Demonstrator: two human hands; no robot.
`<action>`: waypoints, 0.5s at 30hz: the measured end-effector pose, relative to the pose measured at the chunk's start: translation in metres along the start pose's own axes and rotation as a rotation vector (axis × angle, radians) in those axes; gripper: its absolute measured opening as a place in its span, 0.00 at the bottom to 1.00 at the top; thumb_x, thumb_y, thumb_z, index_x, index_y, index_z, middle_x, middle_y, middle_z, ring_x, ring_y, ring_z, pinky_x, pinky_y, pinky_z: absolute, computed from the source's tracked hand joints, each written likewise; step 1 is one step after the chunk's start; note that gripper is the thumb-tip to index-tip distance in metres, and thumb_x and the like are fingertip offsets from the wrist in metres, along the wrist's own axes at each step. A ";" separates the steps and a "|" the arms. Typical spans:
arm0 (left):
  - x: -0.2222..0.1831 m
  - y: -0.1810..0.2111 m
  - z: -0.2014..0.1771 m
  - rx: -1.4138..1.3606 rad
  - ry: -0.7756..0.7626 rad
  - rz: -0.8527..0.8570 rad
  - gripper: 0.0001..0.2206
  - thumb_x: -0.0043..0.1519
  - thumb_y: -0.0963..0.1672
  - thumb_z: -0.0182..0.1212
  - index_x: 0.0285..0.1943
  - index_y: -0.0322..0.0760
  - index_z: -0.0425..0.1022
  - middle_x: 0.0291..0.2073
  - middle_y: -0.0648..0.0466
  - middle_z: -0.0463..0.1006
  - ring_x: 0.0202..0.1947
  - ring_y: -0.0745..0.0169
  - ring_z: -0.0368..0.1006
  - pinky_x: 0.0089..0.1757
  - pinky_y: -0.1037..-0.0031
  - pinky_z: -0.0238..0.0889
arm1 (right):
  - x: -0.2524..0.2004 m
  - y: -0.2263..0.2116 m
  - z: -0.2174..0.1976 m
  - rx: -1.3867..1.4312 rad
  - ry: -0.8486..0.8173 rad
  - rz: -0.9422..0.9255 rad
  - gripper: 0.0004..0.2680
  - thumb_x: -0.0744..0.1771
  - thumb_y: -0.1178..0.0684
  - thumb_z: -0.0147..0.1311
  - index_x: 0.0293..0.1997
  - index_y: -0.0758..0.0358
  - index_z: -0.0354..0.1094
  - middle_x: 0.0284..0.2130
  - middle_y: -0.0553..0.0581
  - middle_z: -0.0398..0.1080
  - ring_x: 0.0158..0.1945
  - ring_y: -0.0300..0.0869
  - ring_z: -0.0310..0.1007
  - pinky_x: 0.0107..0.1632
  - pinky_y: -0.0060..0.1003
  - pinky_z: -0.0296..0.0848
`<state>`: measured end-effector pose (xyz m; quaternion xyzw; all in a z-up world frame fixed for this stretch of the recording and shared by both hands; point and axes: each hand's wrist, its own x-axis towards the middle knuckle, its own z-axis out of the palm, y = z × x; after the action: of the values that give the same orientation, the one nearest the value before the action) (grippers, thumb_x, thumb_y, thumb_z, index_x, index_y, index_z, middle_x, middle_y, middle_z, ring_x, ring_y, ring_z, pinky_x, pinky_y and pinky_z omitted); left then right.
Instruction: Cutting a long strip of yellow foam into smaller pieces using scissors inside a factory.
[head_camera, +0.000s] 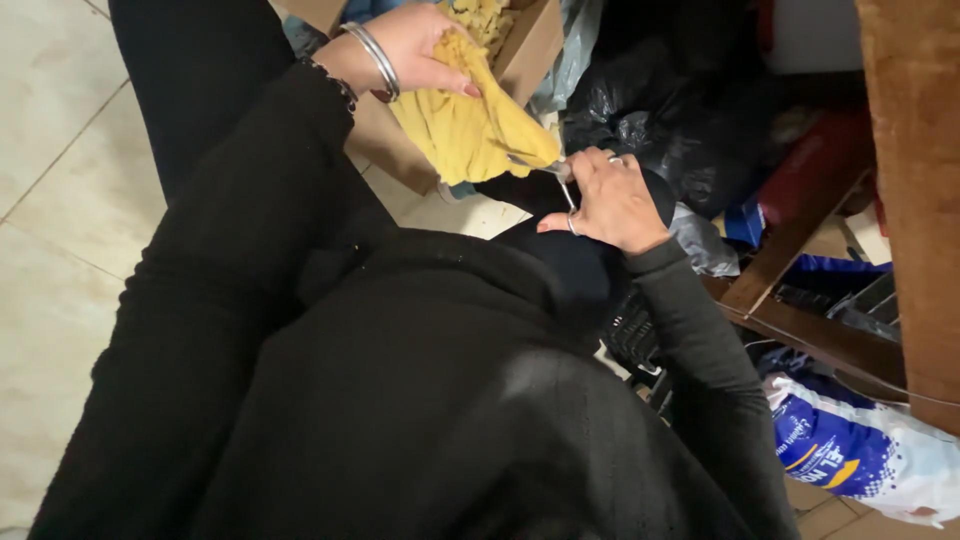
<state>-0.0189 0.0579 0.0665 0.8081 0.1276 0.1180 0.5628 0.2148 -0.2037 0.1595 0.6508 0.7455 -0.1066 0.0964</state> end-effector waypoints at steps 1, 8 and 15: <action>0.001 -0.003 0.001 -0.003 0.003 0.002 0.13 0.60 0.41 0.73 0.46 0.21 0.79 0.31 0.40 0.83 0.25 0.60 0.81 0.27 0.77 0.76 | 0.003 -0.001 -0.003 -0.004 -0.002 -0.001 0.32 0.53 0.22 0.66 0.45 0.64 0.66 0.38 0.57 0.69 0.39 0.52 0.71 0.50 0.46 0.64; -0.003 0.004 -0.004 -0.131 0.073 -0.015 0.17 0.61 0.41 0.71 0.50 0.18 0.72 0.37 0.39 0.83 0.29 0.54 0.82 0.28 0.71 0.77 | -0.001 -0.001 -0.012 -0.038 0.076 -0.087 0.23 0.60 0.29 0.63 0.32 0.62 0.64 0.26 0.56 0.65 0.30 0.50 0.67 0.43 0.40 0.67; 0.004 0.001 0.005 -0.081 0.093 -0.081 0.16 0.59 0.43 0.74 0.47 0.21 0.77 0.34 0.42 0.83 0.25 0.57 0.81 0.27 0.73 0.75 | -0.006 0.000 -0.016 0.020 0.105 -0.107 0.20 0.63 0.34 0.63 0.28 0.62 0.64 0.23 0.54 0.66 0.26 0.50 0.68 0.38 0.40 0.69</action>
<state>-0.0137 0.0547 0.0656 0.7726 0.1811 0.1377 0.5927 0.2155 -0.2047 0.1760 0.6155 0.7822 -0.0850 0.0448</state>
